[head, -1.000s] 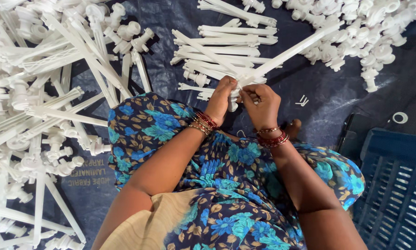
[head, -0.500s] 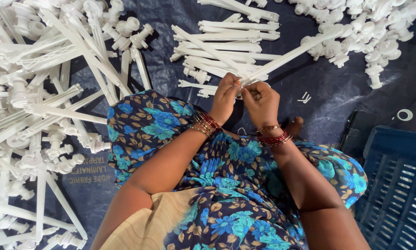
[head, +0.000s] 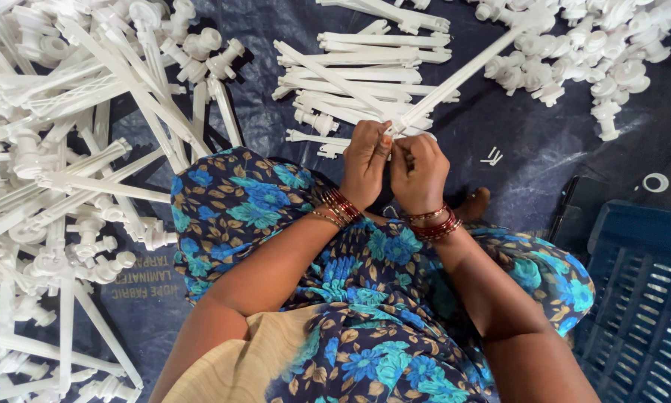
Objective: The person sits on the floor and repeatedly picks up white plastic rods and small white caps. They insert the cap into the end of the rod by hand and place the assembled unit onto a growing pile.
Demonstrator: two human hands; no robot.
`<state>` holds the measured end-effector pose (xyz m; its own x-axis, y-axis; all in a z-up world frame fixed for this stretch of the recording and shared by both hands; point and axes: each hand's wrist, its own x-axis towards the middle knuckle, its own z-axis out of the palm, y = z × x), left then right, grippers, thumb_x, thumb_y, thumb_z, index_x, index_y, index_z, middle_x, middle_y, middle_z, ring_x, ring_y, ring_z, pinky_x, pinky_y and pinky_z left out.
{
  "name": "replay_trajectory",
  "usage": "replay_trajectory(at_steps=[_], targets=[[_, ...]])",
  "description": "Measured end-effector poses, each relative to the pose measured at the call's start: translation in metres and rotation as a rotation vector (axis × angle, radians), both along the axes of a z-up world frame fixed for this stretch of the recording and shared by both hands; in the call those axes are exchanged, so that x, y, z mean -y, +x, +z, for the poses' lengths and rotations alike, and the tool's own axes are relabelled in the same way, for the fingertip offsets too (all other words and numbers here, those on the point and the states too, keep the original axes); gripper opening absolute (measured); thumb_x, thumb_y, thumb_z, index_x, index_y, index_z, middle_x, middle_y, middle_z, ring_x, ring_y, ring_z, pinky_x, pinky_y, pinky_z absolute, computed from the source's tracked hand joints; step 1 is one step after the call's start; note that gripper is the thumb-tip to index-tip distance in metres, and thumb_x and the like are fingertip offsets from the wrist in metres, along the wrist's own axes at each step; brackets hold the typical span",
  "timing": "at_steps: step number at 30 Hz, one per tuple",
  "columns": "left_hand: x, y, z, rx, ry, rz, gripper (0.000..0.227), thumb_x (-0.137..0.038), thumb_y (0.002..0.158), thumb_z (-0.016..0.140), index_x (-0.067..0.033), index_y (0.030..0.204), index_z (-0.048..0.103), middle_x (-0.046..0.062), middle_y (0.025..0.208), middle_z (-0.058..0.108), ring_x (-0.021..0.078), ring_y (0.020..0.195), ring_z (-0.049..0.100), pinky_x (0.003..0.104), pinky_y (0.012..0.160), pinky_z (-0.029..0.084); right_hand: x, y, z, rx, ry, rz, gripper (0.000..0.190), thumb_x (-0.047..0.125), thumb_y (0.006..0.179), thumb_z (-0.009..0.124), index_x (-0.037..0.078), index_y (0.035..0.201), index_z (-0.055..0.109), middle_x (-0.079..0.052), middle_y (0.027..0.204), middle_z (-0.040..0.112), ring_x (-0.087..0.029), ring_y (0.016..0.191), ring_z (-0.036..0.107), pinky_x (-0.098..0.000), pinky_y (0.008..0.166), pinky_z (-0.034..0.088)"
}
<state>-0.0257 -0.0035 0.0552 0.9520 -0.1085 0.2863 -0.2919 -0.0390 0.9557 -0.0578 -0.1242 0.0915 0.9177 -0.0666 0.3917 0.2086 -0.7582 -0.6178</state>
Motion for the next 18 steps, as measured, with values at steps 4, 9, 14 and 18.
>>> replay_trajectory(at_steps=[4, 9, 14, 18], targets=[[-0.001, -0.002, 0.002, -0.046, -0.031, -0.052, 0.033, -0.030, 0.113, 0.047, -0.0003, 0.121, 0.058, 0.011, 0.102, 0.054, 0.0241, 0.094, 0.060, 0.034, 0.089, 0.051, 0.002, 0.005, -0.008, -0.386, 0.746, -0.177, 0.011, 0.004, 0.097, 0.073, -0.003, 0.093, 0.066, -0.004, 0.079, 0.069, -0.008, 0.065, 0.062, -0.0220, 0.058, 0.051], [0.001, 0.003, -0.010, -0.067, -0.063, -0.079, 0.031, -0.029, 0.114, 0.044, -0.0012, 0.120, 0.057, 0.010, 0.105, 0.054, 0.0220, 0.094, 0.059, 0.033, 0.087, 0.050, 0.004, 0.012, 0.005, -0.444, 1.063, -0.134, 0.010, 0.006, 0.094, 0.073, -0.002, 0.098, 0.068, -0.006, 0.086, 0.074, -0.010, 0.068, 0.068, -0.0237, 0.062, 0.056], [-0.007, 0.014, -0.018, -0.064, 0.000, -0.121, 0.023, -0.024, 0.112, 0.049, -0.0028, 0.112, 0.060, 0.010, 0.097, 0.055, 0.0224, 0.088, 0.060, 0.034, 0.082, 0.050, 0.022, 0.017, 0.057, -0.025, -0.349, 0.066, 0.047, 0.034, 0.070, 0.085, 0.005, 0.104, 0.069, -0.011, 0.095, 0.067, -0.028, 0.083, 0.065, -0.0386, 0.073, 0.051], [-0.012, 0.019, -0.008, -0.162, -0.027, -0.268, 0.023, -0.026, 0.109, 0.052, -0.0044, 0.110, 0.061, 0.010, 0.093, 0.058, 0.0236, 0.083, 0.062, 0.034, 0.080, 0.051, 0.036, 0.026, 0.066, 0.006, -0.531, 0.284, 0.059, 0.046, 0.075, 0.083, 0.007, 0.117, 0.067, -0.011, 0.110, 0.067, -0.035, 0.107, 0.064, -0.0475, 0.096, 0.046]])
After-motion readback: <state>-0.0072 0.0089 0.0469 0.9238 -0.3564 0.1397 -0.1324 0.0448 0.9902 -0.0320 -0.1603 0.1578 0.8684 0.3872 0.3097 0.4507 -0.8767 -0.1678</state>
